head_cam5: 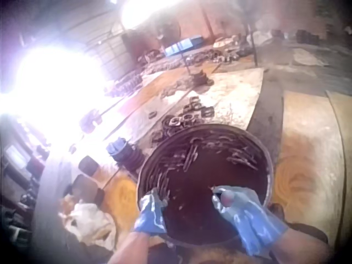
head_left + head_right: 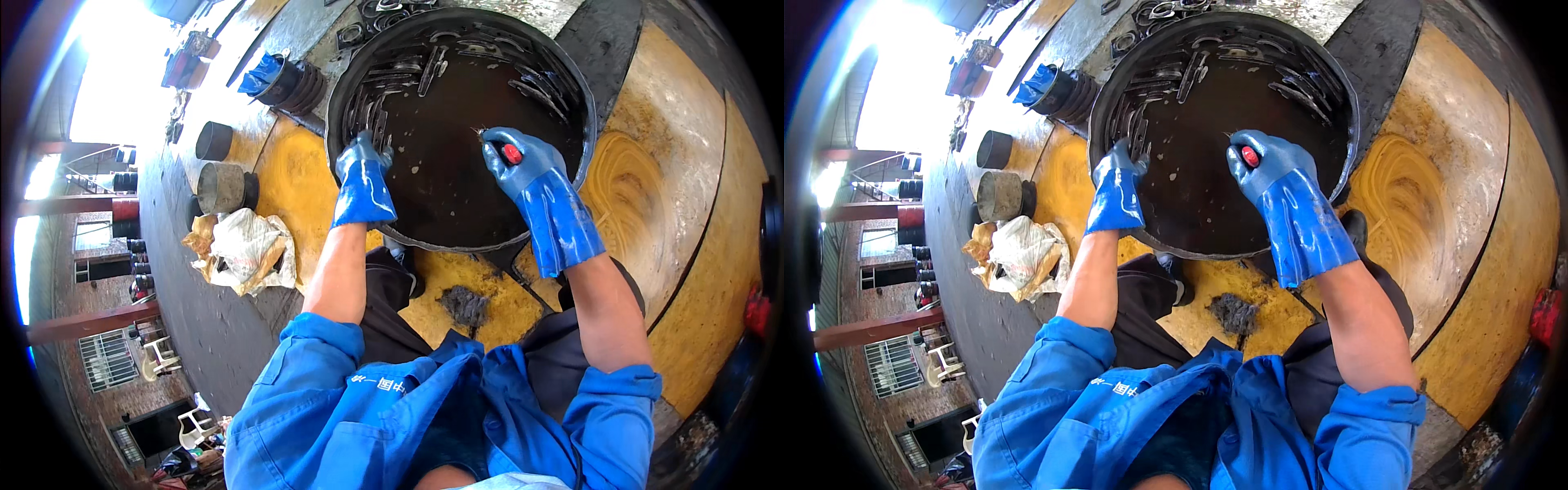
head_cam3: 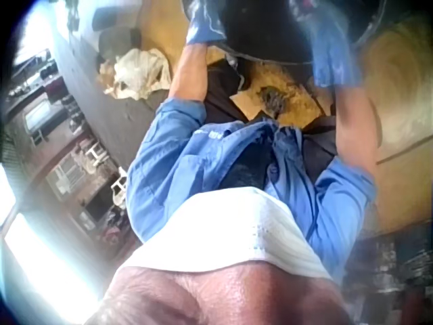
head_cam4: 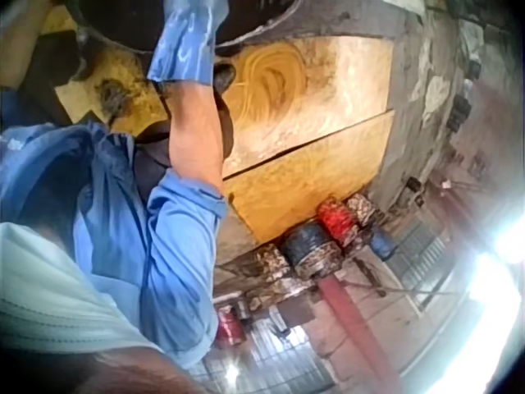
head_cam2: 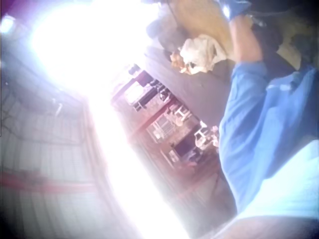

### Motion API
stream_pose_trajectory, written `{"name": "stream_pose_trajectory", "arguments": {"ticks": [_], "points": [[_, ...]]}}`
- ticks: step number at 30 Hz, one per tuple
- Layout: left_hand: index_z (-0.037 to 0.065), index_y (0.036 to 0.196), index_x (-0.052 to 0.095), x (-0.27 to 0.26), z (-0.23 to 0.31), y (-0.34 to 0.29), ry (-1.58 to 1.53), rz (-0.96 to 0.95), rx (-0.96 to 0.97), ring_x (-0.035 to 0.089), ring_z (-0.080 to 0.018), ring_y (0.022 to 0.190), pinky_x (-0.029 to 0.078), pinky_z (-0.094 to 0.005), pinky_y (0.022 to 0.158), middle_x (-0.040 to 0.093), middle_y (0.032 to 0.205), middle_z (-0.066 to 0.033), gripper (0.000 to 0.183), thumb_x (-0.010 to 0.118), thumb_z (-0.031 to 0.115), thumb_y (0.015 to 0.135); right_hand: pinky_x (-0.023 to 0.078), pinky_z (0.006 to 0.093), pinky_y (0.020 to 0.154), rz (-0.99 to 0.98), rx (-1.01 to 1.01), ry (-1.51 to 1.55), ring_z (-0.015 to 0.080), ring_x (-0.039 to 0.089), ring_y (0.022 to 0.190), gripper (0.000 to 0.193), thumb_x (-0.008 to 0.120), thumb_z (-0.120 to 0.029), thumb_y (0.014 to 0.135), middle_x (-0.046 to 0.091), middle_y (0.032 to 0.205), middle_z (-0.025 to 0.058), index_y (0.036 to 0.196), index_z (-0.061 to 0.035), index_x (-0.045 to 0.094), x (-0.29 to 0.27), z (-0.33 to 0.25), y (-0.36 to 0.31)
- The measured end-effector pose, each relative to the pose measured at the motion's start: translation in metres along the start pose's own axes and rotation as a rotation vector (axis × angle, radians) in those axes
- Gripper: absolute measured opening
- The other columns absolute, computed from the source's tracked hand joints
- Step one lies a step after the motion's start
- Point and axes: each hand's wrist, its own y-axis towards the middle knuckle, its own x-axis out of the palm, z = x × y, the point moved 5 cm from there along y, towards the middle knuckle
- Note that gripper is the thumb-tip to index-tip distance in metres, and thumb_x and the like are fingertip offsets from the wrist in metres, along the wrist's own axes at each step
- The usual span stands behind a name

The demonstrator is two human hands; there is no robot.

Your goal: The person cleans various metal gears and components by scrubbing them with a brush inside a large tub of dark liquid.

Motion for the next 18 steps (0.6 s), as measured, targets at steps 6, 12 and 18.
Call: {"name": "stream_pose_trajectory", "arguments": {"ticks": [6, 12, 18], "points": [[0.015, 0.141, 0.057, 0.011, 0.024, -0.011, 0.102, -0.12, -0.037, 0.067, -0.0354, 0.122, 0.055, -0.0495, 0.099, 0.068, 0.133, -0.0171, 0.064, 0.072, 0.05, 0.09, 0.059, 0.044, 0.083, 0.007, -0.011, 0.003, 0.0353, 0.073, 0.093, 0.02, 0.072, -0.029, 0.092, 0.076, 0.101, 0.0114, 0.11, -0.0194, 0.075, -0.003, 0.004, 0.0], [0.014, 0.138, 0.057, 0.014, 0.041, -0.026, 0.147, -0.054, -0.006, 0.071, -0.0346, 0.112, 0.057, -0.0494, 0.092, 0.069, 0.127, -0.0157, 0.057, 0.07, 0.046, 0.092, 0.059, 0.0442, 0.083, -0.015, -0.022, -0.024, 0.0352, 0.072, 0.093, 0.02, 0.071, -0.03, 0.093, 0.076, 0.101, 0.0113, 0.11, -0.0195, 0.074, -0.001, 0.0, 0.0], [0.013, 0.129, 0.059, 0.037, 0.038, -0.015, 0.255, 0.197, 0.114, 0.075, -0.0313, 0.089, 0.06, -0.0441, 0.07, 0.073, 0.105, -0.0119, 0.046, 0.072, 0.037, 0.092, 0.059, 0.0443, 0.082, -0.006, -0.03, -0.026, 0.0353, 0.072, 0.092, 0.021, 0.071, -0.03, 0.093, 0.076, 0.099, 0.0113, 0.111, -0.0201, 0.074, 0.003, 0.002, -0.001]]}}
